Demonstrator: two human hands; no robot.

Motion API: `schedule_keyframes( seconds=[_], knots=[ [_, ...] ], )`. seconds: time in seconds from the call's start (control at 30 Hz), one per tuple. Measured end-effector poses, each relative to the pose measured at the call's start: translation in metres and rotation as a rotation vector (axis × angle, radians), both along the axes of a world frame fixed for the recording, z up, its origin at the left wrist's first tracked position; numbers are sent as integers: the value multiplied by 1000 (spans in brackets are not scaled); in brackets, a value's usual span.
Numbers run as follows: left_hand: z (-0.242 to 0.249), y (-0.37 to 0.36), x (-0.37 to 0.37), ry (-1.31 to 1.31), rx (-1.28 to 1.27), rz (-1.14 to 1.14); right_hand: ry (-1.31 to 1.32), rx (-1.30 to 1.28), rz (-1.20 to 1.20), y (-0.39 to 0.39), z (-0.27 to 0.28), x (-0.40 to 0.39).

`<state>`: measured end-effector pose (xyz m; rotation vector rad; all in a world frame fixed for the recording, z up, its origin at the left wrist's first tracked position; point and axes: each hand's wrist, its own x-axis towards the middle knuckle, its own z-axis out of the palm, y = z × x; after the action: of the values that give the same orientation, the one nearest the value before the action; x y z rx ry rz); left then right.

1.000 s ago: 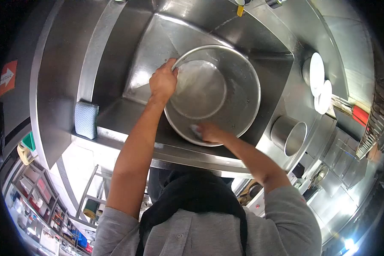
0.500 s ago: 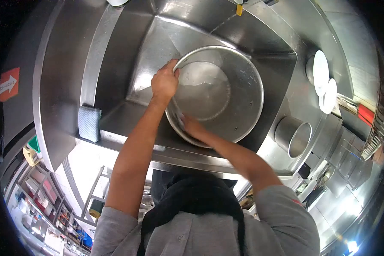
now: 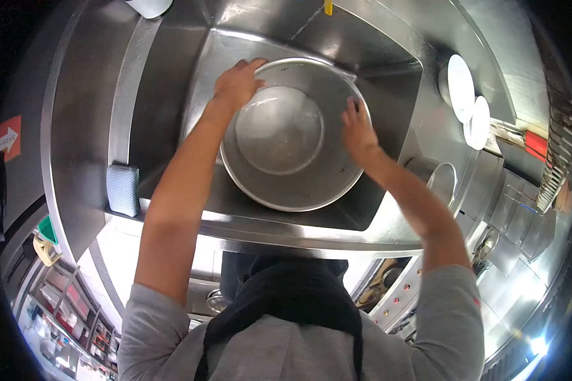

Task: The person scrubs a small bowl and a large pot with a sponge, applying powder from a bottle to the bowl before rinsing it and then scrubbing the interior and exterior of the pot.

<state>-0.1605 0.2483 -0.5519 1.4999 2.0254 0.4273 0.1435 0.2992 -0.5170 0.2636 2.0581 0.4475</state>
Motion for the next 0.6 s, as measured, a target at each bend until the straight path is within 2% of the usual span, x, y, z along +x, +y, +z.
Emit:
schedule_keyframes(
  seconds=[0.03,0.07,0.1,0.17,0.23,0.27,0.33,0.4,0.43,0.5,0.53,0.6],
  knots=[
    [2,-13,5,38,25,76,-39,62,14,-6,-13,0],
    [-7,-35,13,39,8,186,-102,-77,-157,-30,-12,-1],
    [-11,-58,22,42,-9,294,-266,-278,-492,-53,-33,-4],
    [13,-91,47,-74,-169,514,-83,-798,-985,-101,-36,-25],
    [7,-96,59,-69,-136,544,492,-1010,-1305,-142,-39,-30],
    [2,-100,61,-59,-101,569,489,-1015,-1307,-139,-43,-21],
    [5,-98,55,-64,-104,529,349,-1173,-831,-109,-53,19],
    [4,-90,50,-72,-91,497,-142,-712,-413,-52,-16,18],
    [0,-90,49,-63,-61,488,-250,-385,-234,-24,41,-6],
    [0,-97,53,-63,-54,473,336,149,135,-6,16,33],
    [4,-95,51,-69,-91,476,332,151,130,-24,8,41],
    [6,-89,50,-80,-117,476,171,-179,-293,-85,7,46]
  ],
)
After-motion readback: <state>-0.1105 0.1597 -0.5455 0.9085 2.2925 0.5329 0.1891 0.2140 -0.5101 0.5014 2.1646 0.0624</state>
